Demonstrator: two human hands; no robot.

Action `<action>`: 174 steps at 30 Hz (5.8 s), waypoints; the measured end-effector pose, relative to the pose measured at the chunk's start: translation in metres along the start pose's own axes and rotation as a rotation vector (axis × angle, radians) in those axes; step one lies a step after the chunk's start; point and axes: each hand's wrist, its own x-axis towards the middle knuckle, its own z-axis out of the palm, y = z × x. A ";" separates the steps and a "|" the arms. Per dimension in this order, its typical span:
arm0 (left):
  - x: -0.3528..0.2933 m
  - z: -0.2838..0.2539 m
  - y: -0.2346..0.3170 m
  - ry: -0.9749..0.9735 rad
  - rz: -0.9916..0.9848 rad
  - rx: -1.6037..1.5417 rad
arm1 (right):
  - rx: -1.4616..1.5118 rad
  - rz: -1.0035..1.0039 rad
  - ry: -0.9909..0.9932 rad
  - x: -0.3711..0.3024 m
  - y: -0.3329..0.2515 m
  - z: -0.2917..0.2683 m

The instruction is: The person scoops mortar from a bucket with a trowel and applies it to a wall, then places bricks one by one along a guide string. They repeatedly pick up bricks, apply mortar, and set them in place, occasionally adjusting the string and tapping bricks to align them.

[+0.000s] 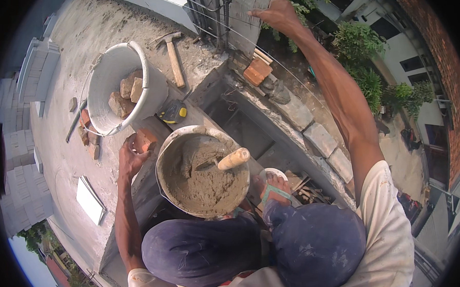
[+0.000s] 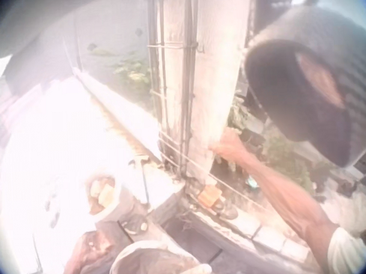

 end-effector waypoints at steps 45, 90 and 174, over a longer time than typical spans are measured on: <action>-0.033 0.036 -0.012 0.053 -0.039 -0.007 | -0.135 -0.133 0.022 -0.023 0.046 -0.022; 0.224 0.010 0.273 0.128 0.567 0.030 | -0.285 -0.349 0.227 -0.016 0.026 -0.015; 0.244 0.043 0.304 0.312 0.348 -0.330 | -0.275 -0.341 0.320 0.007 0.055 -0.011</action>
